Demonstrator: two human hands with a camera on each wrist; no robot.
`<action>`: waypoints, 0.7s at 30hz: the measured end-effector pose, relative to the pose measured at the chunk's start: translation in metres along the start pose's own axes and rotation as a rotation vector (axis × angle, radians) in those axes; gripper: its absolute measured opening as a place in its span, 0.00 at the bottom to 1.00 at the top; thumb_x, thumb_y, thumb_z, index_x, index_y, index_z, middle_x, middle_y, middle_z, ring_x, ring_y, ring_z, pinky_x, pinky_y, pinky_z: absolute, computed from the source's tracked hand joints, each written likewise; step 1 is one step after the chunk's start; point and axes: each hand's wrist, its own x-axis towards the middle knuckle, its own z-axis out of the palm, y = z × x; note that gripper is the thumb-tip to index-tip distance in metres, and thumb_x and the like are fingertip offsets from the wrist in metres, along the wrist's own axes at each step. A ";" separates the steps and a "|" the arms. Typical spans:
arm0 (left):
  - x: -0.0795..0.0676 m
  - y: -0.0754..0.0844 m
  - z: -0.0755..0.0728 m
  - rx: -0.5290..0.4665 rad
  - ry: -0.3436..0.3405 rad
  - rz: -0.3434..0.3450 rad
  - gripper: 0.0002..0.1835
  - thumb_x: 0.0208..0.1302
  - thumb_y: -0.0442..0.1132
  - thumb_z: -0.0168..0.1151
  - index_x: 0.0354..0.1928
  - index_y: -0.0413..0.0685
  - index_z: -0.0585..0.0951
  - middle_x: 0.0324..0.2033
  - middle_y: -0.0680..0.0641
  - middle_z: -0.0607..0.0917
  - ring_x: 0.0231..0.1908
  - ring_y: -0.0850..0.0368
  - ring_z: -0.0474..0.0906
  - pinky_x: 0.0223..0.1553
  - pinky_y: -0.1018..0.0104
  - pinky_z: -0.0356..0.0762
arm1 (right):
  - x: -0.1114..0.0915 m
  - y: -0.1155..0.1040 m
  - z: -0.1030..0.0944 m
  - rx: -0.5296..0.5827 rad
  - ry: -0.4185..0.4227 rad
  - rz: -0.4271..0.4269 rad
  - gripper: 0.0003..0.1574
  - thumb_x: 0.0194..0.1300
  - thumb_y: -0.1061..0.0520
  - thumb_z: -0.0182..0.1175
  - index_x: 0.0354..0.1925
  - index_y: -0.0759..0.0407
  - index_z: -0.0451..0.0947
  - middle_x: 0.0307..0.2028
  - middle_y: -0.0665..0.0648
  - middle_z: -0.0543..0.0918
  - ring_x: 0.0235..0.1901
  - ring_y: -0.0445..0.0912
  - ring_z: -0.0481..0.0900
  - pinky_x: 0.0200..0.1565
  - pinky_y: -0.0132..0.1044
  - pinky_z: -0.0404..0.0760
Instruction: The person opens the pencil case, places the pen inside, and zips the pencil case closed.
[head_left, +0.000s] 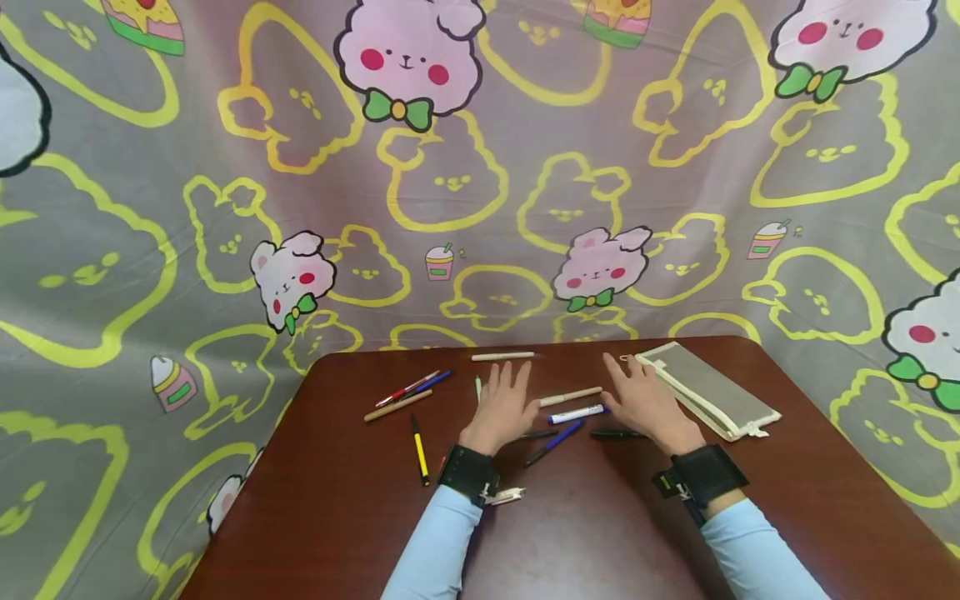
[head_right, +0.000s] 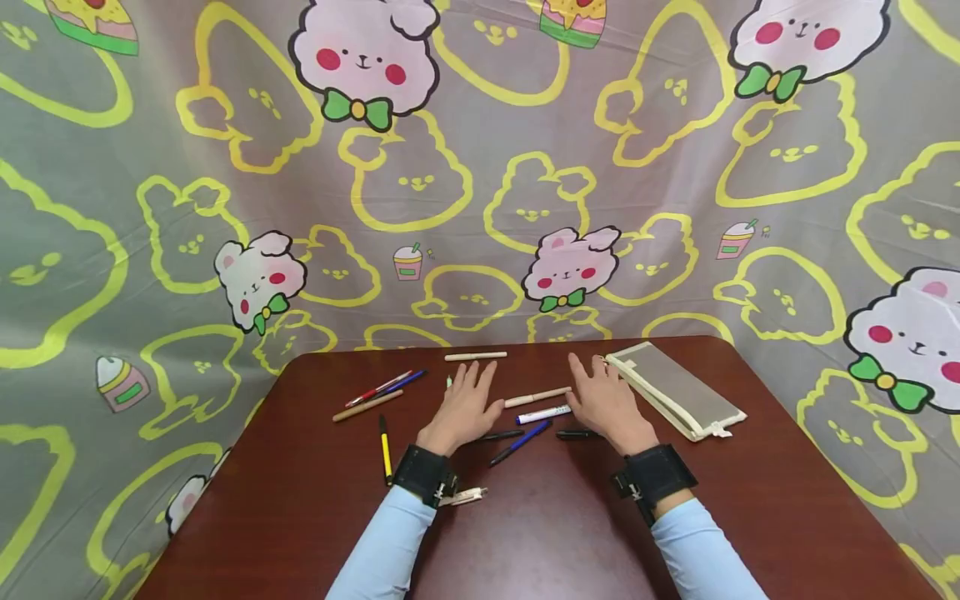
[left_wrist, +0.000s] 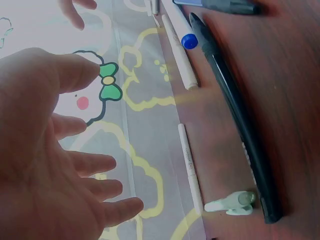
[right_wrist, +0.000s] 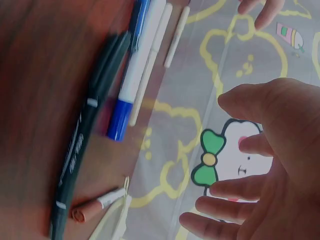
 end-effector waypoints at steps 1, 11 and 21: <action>0.000 0.001 0.000 0.003 0.006 0.008 0.36 0.73 0.53 0.49 0.77 0.53 0.51 0.75 0.33 0.53 0.76 0.33 0.43 0.71 0.37 0.53 | 0.002 0.002 0.000 0.000 0.001 0.002 0.42 0.68 0.49 0.57 0.72 0.64 0.56 0.62 0.81 0.65 0.58 0.76 0.67 0.51 0.66 0.74; 0.000 0.016 0.010 0.031 0.009 0.057 0.34 0.72 0.50 0.51 0.76 0.52 0.54 0.74 0.35 0.57 0.75 0.36 0.49 0.68 0.41 0.62 | 0.007 0.024 -0.002 -0.021 0.023 0.048 0.40 0.66 0.51 0.59 0.70 0.66 0.59 0.54 0.79 0.70 0.53 0.73 0.68 0.47 0.65 0.74; 0.000 0.031 0.022 0.040 0.036 0.084 0.31 0.71 0.50 0.51 0.73 0.54 0.59 0.74 0.37 0.58 0.74 0.38 0.53 0.66 0.43 0.66 | 0.003 0.050 0.004 -0.017 0.074 0.057 0.34 0.61 0.58 0.62 0.63 0.67 0.64 0.42 0.77 0.70 0.44 0.71 0.70 0.37 0.62 0.75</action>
